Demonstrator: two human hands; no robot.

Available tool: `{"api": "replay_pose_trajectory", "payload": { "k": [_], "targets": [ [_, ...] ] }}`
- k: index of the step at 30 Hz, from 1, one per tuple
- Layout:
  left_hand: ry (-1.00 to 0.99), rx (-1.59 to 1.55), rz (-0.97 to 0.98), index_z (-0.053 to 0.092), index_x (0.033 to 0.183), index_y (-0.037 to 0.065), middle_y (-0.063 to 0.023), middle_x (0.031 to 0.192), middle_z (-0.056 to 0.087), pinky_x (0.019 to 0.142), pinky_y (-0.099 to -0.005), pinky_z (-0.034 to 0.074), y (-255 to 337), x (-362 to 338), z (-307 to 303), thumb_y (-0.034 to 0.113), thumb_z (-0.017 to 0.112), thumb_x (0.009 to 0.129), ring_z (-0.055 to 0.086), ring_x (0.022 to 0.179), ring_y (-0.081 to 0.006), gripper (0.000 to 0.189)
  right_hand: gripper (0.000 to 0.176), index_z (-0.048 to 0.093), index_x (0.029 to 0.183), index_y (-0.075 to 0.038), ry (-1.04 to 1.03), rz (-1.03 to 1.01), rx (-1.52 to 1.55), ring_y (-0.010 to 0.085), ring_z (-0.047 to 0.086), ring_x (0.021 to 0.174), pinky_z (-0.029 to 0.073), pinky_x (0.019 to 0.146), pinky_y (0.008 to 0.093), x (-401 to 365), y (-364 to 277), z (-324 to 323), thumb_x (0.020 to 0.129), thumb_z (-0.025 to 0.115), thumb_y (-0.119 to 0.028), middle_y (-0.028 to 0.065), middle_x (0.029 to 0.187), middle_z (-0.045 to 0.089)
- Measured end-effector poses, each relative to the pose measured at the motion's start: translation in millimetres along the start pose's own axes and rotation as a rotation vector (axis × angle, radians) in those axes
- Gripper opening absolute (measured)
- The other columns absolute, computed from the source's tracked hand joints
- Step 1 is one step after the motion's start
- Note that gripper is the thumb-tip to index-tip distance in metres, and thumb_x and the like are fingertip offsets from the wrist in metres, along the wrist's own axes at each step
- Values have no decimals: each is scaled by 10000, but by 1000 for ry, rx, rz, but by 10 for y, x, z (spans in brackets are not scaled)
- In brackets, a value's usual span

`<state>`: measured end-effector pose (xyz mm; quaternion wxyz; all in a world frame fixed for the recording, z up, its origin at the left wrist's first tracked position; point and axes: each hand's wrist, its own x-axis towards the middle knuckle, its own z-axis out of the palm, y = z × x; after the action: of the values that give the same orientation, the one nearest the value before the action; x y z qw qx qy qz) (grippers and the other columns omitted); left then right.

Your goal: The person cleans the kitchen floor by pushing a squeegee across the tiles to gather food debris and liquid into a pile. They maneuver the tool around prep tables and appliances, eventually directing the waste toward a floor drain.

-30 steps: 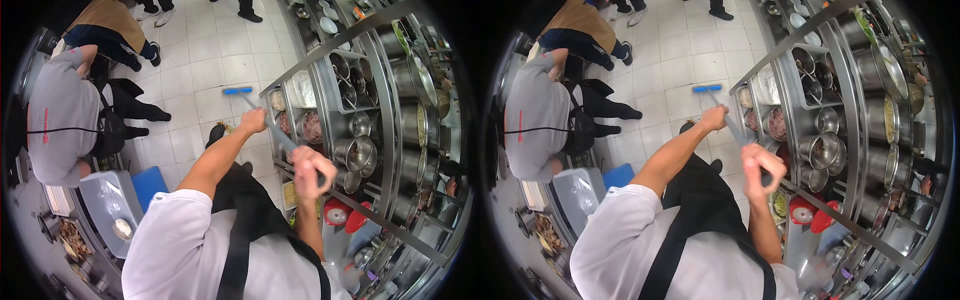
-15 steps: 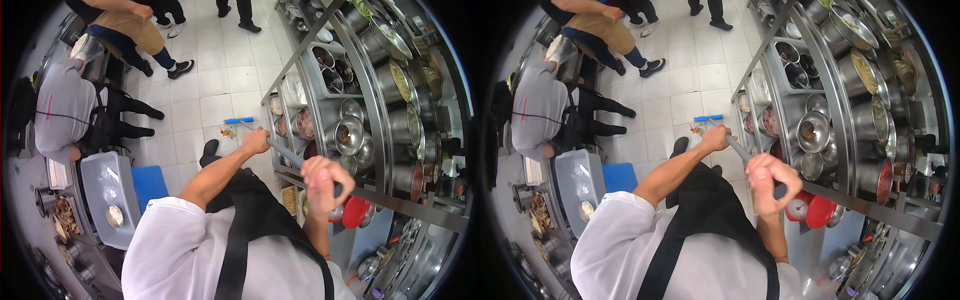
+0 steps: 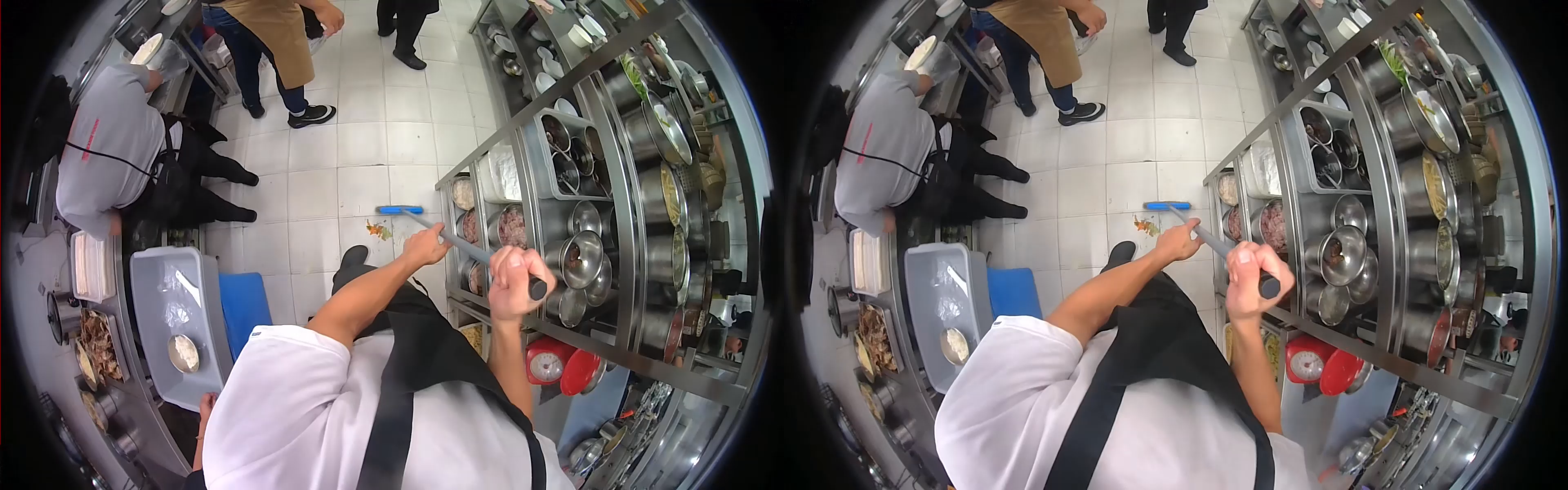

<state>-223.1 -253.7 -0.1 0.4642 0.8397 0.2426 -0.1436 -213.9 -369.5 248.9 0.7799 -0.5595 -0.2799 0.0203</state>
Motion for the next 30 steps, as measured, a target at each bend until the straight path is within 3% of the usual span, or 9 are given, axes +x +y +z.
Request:
{"api": "replay_pose_trajectory", "payload": {
  "k": [5, 10, 11, 13, 21, 24, 26, 29, 30],
  "targets": [
    [-78, 22, 43, 554, 1359, 117, -249, 1267, 645, 970, -575, 502, -45, 333, -51, 494, 654, 912, 645, 1147, -463, 593, 316, 412, 668, -23, 53, -87, -29, 148, 403, 500, 355, 487, 324, 28, -439, 253, 941, 570, -26, 48, 562, 426],
    [-168, 93, 138, 567, 1359, 151, -229, 1257, 638, 1013, -559, 492, 33, 604, -52, 505, 656, 912, 590, 1235, -441, 578, 154, 499, 761, 9, -18, -59, -141, 196, 494, 616, 465, 650, 396, 40, -366, 418, 887, 582, -20, 81, 638, 509],
    [-150, 125, 181, 581, 1337, 154, -221, 1235, 640, 1015, -557, 491, 12, 594, -21, 512, 663, 908, 581, 1242, -436, 565, 137, 526, 758, 9, -24, -11, -240, 212, 537, 669, 498, 743, 433, 22, -275, 429, 872, 590, -32, 101, 687, 563],
    [-146, 149, 274, 619, 1281, 160, -205, 1198, 642, 1010, -558, 492, -31, 535, 20, 524, 670, 904, 568, 1244, -430, 527, 202, 513, 712, 20, -51, 83, -343, 239, 541, 681, 471, 810, 450, -64, 3, 374, 869, 585, -86, 114, 672, 545],
    [-359, 85, 460, 699, 990, 93, -176, 1075, 668, 929, -535, 517, -513, 47, -111, 519, 634, 933, 614, 1122, -422, 435, 354, 496, 649, -15, 30, 148, -251, 219, 524, 528, 547, 701, 467, -200, -412, 563, 934, 624, -181, 91, 581, 539],
    [-351, 49, 513, 679, 947, 72, -173, 1027, 675, 892, -537, 521, -502, 35, -64, 506, 640, 936, 628, 1085, -421, 436, 350, 517, 655, -16, 36, 39, -302, 242, 556, 540, 549, 700, 470, -238, -468, 617, 916, 645, -211, 109, 592, 565],
    [-445, -18, 559, 699, 995, 87, -183, 1053, 693, 890, -521, 525, -314, 89, -110, 370, 689, 870, 646, 1085, -409, 309, 345, 529, 656, -13, -51, -37, -296, 256, 582, 564, 549, 695, 449, -167, -529, 615, 896, 656, -225, 121, 605, 586],
    [-493, -85, 613, 706, 1016, 90, -184, 1040, 705, 862, -502, 528, -159, 235, 150, 313, 730, 840, 661, 1068, -399, 285, 354, 534, 657, -7, -245, 119, -241, 255, 585, 568, 542, 663, 418, -69, -633, 671, 892, 656, -242, 122, 613, 591],
    [-489, -97, 631, 705, 1014, 87, -182, 1027, 707, 849, -497, 529, -197, 316, 244, 318, 739, 841, 664, 1059, -397, 290, 338, 519, 656, -3, -195, 108, -280, 237, 541, 540, 493, 587, 381, -72, -568, 737, 905, 647, -192, 99, 593, 554]
  ]
}}
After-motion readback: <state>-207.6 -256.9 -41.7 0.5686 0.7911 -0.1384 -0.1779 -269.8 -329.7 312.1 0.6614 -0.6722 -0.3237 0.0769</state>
